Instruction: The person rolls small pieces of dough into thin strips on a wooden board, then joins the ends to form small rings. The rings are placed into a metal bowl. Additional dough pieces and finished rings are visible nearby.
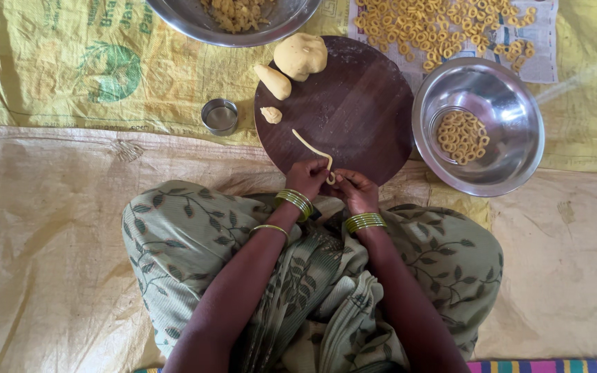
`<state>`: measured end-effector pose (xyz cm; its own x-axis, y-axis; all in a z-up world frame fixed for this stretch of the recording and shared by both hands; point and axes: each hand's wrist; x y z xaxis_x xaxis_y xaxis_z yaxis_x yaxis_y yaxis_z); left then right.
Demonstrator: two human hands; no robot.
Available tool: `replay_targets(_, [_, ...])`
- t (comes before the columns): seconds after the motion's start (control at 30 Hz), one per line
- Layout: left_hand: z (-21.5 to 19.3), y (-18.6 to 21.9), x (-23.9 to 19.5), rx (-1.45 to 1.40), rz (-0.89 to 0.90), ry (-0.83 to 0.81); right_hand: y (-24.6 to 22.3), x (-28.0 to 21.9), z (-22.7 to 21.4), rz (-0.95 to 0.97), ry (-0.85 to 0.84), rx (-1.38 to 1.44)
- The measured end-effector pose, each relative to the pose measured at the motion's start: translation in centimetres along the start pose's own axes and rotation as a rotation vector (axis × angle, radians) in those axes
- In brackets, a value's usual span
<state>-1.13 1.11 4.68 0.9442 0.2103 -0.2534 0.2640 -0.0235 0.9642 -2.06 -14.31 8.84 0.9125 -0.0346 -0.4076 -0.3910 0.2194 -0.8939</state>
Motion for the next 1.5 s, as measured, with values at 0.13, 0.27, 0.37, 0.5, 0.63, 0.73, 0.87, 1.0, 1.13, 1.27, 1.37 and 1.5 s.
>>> replay_targets(0.13, [-0.5,1.0,-0.6,0.162,0.142,0.038,-0.2,-0.1,0.1,0.023,-0.027,-0.044])
replay_targets(0.27, [-0.7,1.7,-1.2,0.246,0.229,0.068,0.2,0.1,-0.1,0.032,-0.035,-0.066])
replay_targets(0.37, [-1.0,2.2,-1.5,0.312,0.32,0.071,0.6,0.5,-0.1,0.004,-0.047,-0.055])
replay_targets(0.5, [-1.4,2.9,-1.8,0.373,0.346,0.042,0.8,0.7,-0.3,0.004,-0.035,-0.064])
replay_targets(0.63, [-1.6,3.7,-1.9,0.404,0.292,0.051,0.7,0.8,-0.2,0.016,-0.032,-0.058])
replay_targets(0.73, [-1.6,4.3,-2.2,0.419,0.247,0.029,0.7,0.8,-0.3,0.019,-0.05,-0.057])
replay_targets(0.87, [-1.6,5.3,-2.4,0.627,0.214,0.016,1.0,1.3,-0.2,0.03,-0.06,-0.036])
replay_targets(1.0, [-1.8,6.7,-2.4,0.808,0.134,-0.075,1.2,1.4,-0.2,0.051,-0.016,-0.167])
replay_targets(1.13, [-2.1,7.4,-2.7,0.894,0.179,-0.111,1.6,1.6,-0.3,0.041,-0.052,-0.134])
replay_targets(1.27, [-2.0,7.0,-2.7,0.873,0.161,-0.109,2.0,1.8,-0.4,0.019,-0.058,-0.147])
replay_targets(1.37, [-2.1,6.2,-2.4,0.681,0.132,-0.079,2.1,1.9,-0.2,0.019,-0.044,-0.185])
replay_targets(1.5, [-2.5,5.2,-1.9,0.537,0.113,-0.047,1.6,1.6,-0.1,-0.039,-0.034,-0.281])
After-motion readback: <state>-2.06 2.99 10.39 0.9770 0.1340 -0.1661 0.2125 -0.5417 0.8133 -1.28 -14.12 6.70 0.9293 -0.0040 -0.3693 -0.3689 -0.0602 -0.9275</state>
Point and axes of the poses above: each hand's wrist, its own x-axis towards the middle knuckle, its own z-axis out of the palm, y = z × x, and after that the axes turned 5 degrees about y, right-handed
